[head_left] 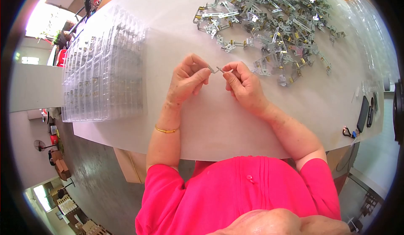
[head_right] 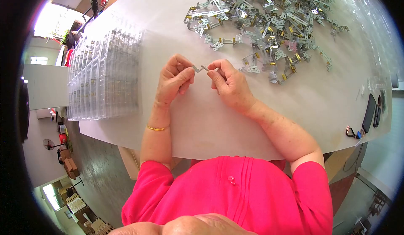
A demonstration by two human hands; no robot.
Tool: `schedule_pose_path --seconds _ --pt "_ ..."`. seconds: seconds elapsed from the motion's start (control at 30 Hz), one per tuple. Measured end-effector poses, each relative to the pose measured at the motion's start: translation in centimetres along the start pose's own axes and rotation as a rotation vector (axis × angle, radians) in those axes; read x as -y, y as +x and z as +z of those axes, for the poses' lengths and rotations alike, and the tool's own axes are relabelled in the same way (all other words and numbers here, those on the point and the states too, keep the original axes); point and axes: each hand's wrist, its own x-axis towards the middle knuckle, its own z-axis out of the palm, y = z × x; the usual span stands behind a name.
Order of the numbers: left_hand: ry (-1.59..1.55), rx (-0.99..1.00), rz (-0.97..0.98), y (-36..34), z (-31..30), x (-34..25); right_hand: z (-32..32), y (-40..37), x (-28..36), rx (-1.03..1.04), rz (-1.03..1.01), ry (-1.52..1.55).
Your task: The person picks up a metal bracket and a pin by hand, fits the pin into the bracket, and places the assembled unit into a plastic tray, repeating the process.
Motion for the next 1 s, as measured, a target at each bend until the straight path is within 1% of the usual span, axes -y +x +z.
schedule_pose_path --seconds 0.13,0.2,0.23,0.3,0.33,0.4,0.53,0.6,0.63,0.7,0.73,0.8,0.83,0.9,0.93,1.0 --pt "0.024 0.041 -0.02 0.0 0.4 0.1 -0.3 -0.1 0.8 0.032 0.068 0.06" --pt "0.041 0.054 -0.02 -0.1 0.3 0.0 -0.4 0.0 0.8 0.101 0.125 0.154" --pt "0.04 0.054 -0.019 -0.1 0.3 -0.1 -0.4 0.1 0.6 0.101 0.124 0.153" --pt "0.062 0.083 -0.042 -0.2 0.5 -0.2 -0.4 0.3 0.1 0.175 0.11 0.307" --pt "0.061 0.08 -0.041 -0.2 0.6 -0.2 -0.6 0.3 0.2 0.178 0.111 0.306" --pt "0.05 0.093 -0.042 -0.2 0.5 -0.2 -1.1 0.6 0.8 0.255 0.224 0.463" --pt "0.036 0.138 -0.083 -0.4 0.2 -0.6 -1.7 0.9 0.8 0.332 0.255 0.522" --pt "0.053 0.215 -0.121 -0.4 -0.1 -0.4 -1.4 0.9 0.7 0.27 0.198 0.444" --pt "0.053 0.214 -0.121 -0.4 0.1 -0.4 -1.5 1.0 0.5 0.271 0.199 0.444" --pt "0.008 0.318 -0.105 -0.4 0.6 -0.6 -1.6 1.2 -0.1 0.291 0.085 0.272" --pt "0.008 0.319 -0.105 -0.5 0.6 -0.5 -1.5 1.2 -0.2 0.291 0.085 0.272" --pt "-0.019 0.335 -0.135 -0.5 0.7 -0.3 -1.2 1.1 -0.3 0.162 0.084 0.349" --pt "-0.019 0.338 -0.135 -0.4 0.6 -0.3 -1.1 1.0 -0.5 0.159 0.084 0.349" --pt "-0.064 0.18 -0.206 -0.2 0.1 -0.4 -0.9 1.0 -0.8 0.051 -0.053 0.399" --pt "-0.064 0.18 -0.206 -0.1 -0.1 -0.4 -0.7 0.9 -0.7 0.051 -0.053 0.399" --pt "-0.138 0.13 -0.226 0.1 -0.4 -0.2 -0.4 0.7 -0.4 -0.001 -0.235 0.408"
